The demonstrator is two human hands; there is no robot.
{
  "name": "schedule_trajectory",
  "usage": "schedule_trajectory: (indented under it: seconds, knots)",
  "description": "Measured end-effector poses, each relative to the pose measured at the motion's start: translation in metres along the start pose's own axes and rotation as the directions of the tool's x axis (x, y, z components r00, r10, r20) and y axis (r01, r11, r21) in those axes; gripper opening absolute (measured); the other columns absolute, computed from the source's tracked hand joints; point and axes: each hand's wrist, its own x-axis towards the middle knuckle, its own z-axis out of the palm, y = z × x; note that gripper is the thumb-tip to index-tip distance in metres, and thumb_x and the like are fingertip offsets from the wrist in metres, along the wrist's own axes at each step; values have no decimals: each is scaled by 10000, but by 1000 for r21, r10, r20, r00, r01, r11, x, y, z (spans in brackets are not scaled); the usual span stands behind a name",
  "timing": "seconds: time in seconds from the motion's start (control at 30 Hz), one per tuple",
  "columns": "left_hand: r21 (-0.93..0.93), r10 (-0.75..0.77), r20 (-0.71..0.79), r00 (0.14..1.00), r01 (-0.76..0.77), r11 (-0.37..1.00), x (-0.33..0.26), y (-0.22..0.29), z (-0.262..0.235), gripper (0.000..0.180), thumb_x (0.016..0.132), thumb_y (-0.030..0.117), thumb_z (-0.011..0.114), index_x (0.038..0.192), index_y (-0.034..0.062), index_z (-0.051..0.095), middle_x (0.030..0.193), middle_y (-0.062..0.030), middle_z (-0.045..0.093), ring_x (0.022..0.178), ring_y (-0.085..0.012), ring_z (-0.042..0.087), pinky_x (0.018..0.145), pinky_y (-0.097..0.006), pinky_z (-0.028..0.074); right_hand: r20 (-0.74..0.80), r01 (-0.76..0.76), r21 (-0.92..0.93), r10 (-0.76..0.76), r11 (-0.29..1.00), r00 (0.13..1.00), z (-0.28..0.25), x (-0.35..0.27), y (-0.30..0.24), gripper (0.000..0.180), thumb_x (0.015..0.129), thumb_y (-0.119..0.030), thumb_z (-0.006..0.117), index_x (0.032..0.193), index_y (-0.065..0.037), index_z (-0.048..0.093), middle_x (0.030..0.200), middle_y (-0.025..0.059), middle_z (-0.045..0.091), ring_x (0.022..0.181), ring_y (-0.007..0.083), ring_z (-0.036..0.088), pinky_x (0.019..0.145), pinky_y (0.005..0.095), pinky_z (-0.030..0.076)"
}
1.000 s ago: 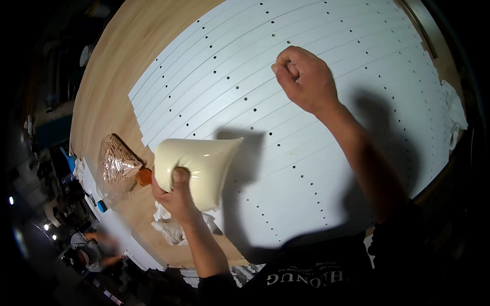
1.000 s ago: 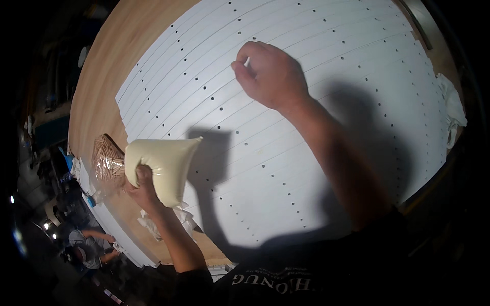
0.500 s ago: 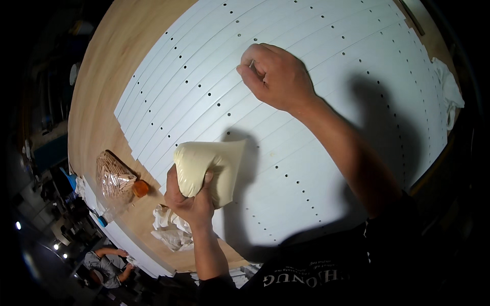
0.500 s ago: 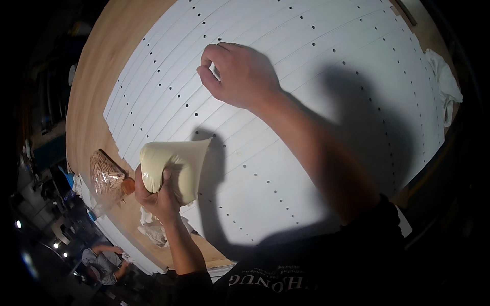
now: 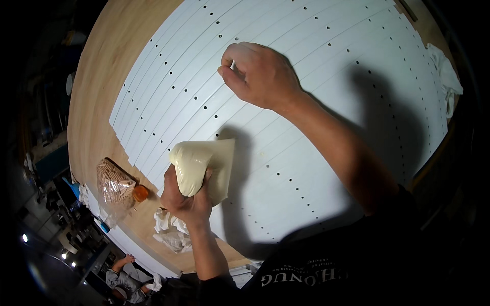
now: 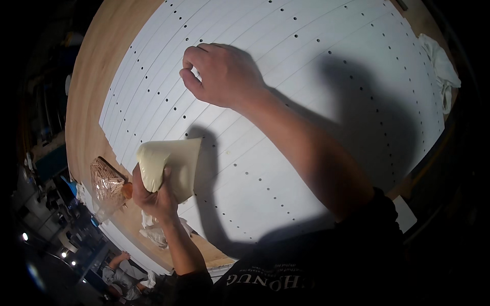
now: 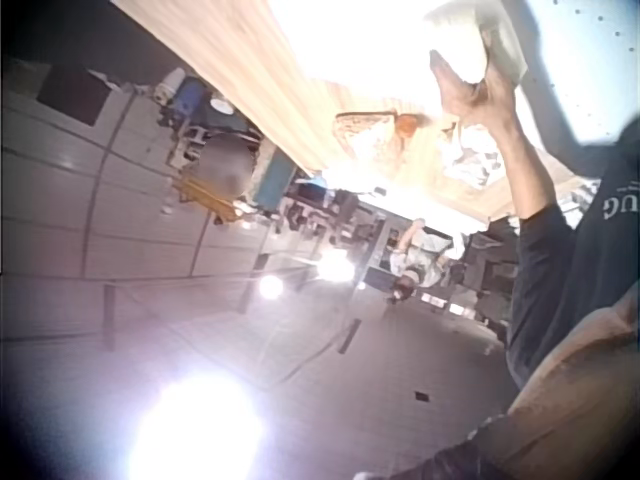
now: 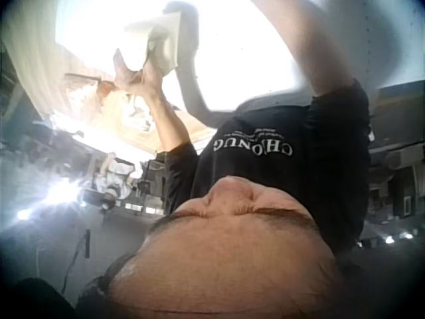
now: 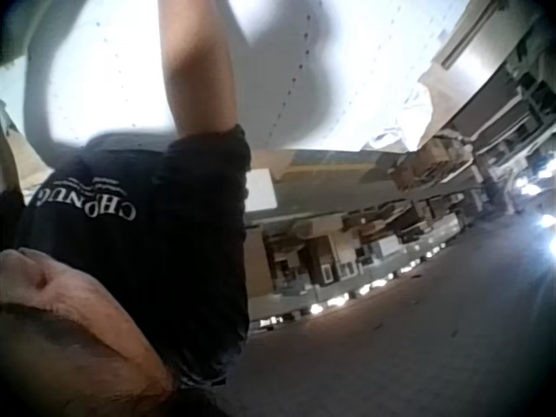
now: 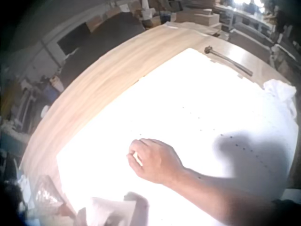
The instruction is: The person applies glue into holes on white panels using a plastic bag and wipes the surface with a cloth.
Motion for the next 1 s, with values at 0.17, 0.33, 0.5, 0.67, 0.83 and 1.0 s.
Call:
schedule_trajectory:
  seconds: [0.17, 0.33, 0.5, 0.67, 0.83, 1.0]
  knots:
    - [119, 72, -15, 997, -70, 990, 2, 4, 3, 316, 742, -2, 696, 1037, -65, 601, 926, -76, 637, 830, -137, 587, 775, -258, 451, -1, 4, -19, -4, 1000, 1000, 1, -1, 2, 127, 816, -236, 602, 800, -113, 579, 704, 21, 603, 673, 217, 600, 619, 351, 503]
    - [63, 52, -164, 985, -42, 997, -1, 7, -8, 393, 649, 80, 783, 979, -57, 617, 839, -103, 660, 693, -162, 625, 658, -249, 483, 17, -14, -17, 15, 1000, 1000, -2, 1, 0, 129, 817, -236, 599, 792, -111, 579, 703, 22, 604, 673, 216, 603, 625, 355, 506]
    - [119, 100, 2, 995, -100, 988, -12, 14, -14, 362, 685, 86, 763, 985, -56, 618, 878, -92, 652, 767, -147, 610, 727, -257, 476, -131, 101, 22, -97, 995, 987, 7, 0, 5, 95, 769, -137, 657, 772, -112, 566, 592, 4, 516, 531, 180, 516, 509, 326, 438]
    - [141, 70, 48, 996, -76, 987, -14, 15, -11, 354, 693, 77, 761, 990, -53, 618, 885, -85, 654, 796, -138, 612, 749, -251, 474, -106, 85, 19, -83, 996, 991, 6, 0, 4, 94, 772, -134, 652, 771, -110, 561, 595, 4, 522, 530, 179, 520, 509, 324, 440]
    - [169, 77, 57, 995, -86, 982, -13, 16, -5, 343, 682, 56, 764, 976, -54, 626, 881, -85, 659, 785, -143, 623, 740, -256, 477, -121, 87, 27, -83, 996, 989, 6, 0, 6, 97, 774, -136, 650, 768, -109, 558, 595, 3, 521, 527, 178, 520, 507, 324, 439]
    - [171, 52, 80, 995, -65, 983, -11, 15, 1, 318, 694, 40, 746, 977, -47, 629, 894, -91, 652, 786, -151, 618, 736, -263, 471, -101, 79, 18, -77, 997, 992, 6, 0, 3, 100, 775, -143, 653, 771, -114, 558, 597, 0, 523, 528, 180, 523, 507, 326, 440]
